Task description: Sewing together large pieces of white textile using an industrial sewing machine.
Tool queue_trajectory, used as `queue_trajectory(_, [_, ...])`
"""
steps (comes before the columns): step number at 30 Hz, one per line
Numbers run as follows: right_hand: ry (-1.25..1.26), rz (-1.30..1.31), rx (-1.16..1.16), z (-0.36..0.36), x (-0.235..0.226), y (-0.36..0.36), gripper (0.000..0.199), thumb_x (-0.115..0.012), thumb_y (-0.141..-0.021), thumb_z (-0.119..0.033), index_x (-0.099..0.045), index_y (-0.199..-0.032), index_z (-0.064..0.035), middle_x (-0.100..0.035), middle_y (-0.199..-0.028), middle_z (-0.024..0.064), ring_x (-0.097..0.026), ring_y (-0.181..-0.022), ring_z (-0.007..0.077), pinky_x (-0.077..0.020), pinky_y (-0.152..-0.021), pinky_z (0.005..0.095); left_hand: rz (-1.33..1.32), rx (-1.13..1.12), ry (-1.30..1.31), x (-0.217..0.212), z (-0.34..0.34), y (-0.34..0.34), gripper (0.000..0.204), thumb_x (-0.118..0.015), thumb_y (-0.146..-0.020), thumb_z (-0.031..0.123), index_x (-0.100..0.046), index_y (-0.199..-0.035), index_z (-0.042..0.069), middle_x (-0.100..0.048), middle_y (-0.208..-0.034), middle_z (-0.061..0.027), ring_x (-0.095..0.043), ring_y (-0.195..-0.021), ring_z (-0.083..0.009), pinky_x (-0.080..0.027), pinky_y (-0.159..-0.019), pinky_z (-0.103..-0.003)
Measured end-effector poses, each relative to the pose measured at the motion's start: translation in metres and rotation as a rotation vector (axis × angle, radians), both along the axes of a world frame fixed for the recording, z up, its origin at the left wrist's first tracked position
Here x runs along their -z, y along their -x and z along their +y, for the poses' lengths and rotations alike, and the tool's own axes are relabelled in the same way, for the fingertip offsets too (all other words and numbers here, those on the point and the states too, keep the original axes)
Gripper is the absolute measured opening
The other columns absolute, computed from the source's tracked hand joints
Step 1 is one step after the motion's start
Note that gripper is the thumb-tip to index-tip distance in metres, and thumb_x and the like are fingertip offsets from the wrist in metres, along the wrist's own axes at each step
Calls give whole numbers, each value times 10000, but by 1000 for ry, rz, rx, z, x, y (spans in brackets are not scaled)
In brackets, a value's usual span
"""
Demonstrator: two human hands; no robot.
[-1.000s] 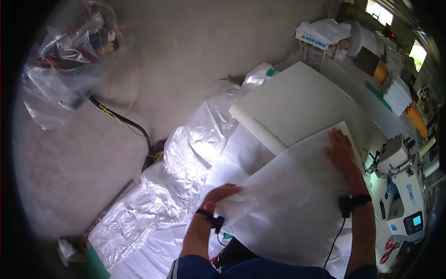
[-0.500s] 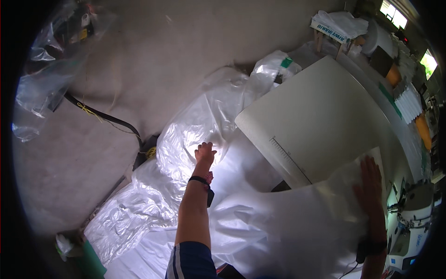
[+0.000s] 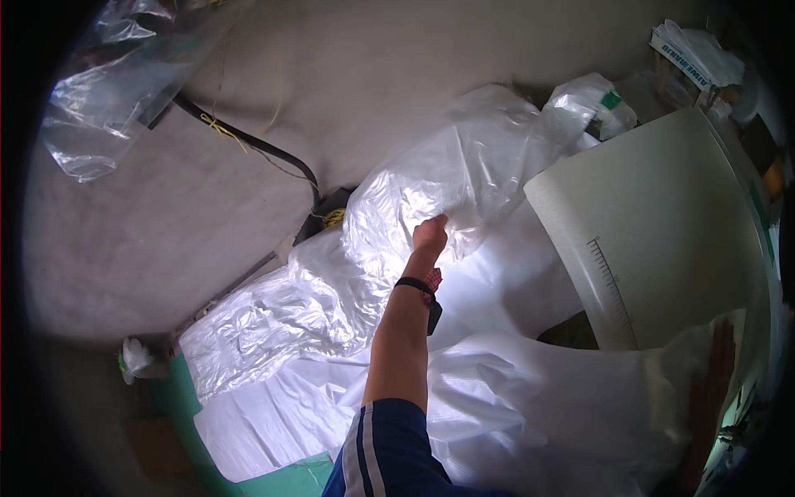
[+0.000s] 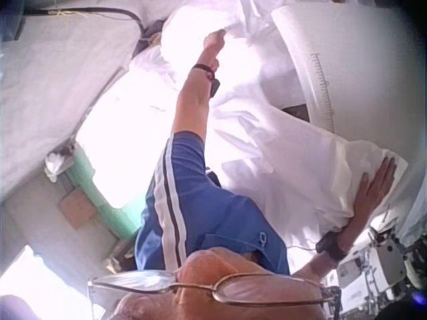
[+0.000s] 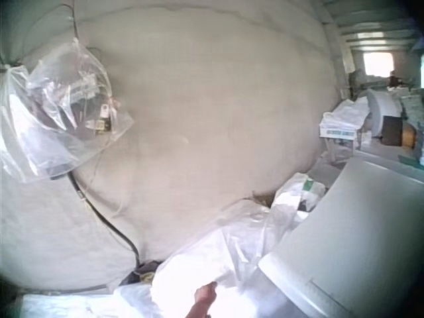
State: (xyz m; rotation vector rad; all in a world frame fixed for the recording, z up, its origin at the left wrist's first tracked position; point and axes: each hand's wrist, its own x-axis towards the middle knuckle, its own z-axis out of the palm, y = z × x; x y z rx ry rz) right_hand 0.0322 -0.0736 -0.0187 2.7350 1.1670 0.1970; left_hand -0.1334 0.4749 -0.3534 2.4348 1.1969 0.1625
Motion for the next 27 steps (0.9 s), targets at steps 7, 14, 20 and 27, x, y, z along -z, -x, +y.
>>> queue_trajectory(7, [13, 12, 11, -8, -5, 4, 685, -492, -823, -302, -291, -1423, -40, -275, -1478, 169, -227, -1382, 319, -157, -1133, 460, -676, -223, -160, -61, 42, -5, 203, -436, -942, 216, -546, -876, 58, -594, -777, -142, -560, -710, -317, -447, -645, -390])
queue_trajectory(14, [-81, -86, -21, -17, -4, 4, 733, -619, -755, -316, -354, -1384, -49, -298, -1462, 163, -241, -1376, 312, -154, -1133, 460, -981, -226, 483, -209, 9, -35, 166, -454, -943, 144, -551, -849, 49, -671, -868, -73, -440, -593, -82, -386, -562, -239])
queue_trajectory(20, [-199, -17, -25, -25, -7, 9, 694, -596, -815, -397, -363, -1384, -75, -310, -1453, 166, -248, -1370, 318, -154, -1129, 464, -1250, 254, 643, -412, -90, -52, 177, -456, -971, 200, -541, -902, 61, -673, -949, -88, -378, -535, -40, -350, -498, -207])
queue_trajectory(27, [-210, 215, -76, 19, -65, 54, 623, -444, -908, -518, -439, -1331, -61, -452, -1335, 194, -411, -1277, 280, -342, -1026, 438, -1111, 689, 563, -491, -263, 34, 168, -460, -967, 172, -525, -965, 18, -661, -948, -114, -550, -641, -94, -438, -574, -230])
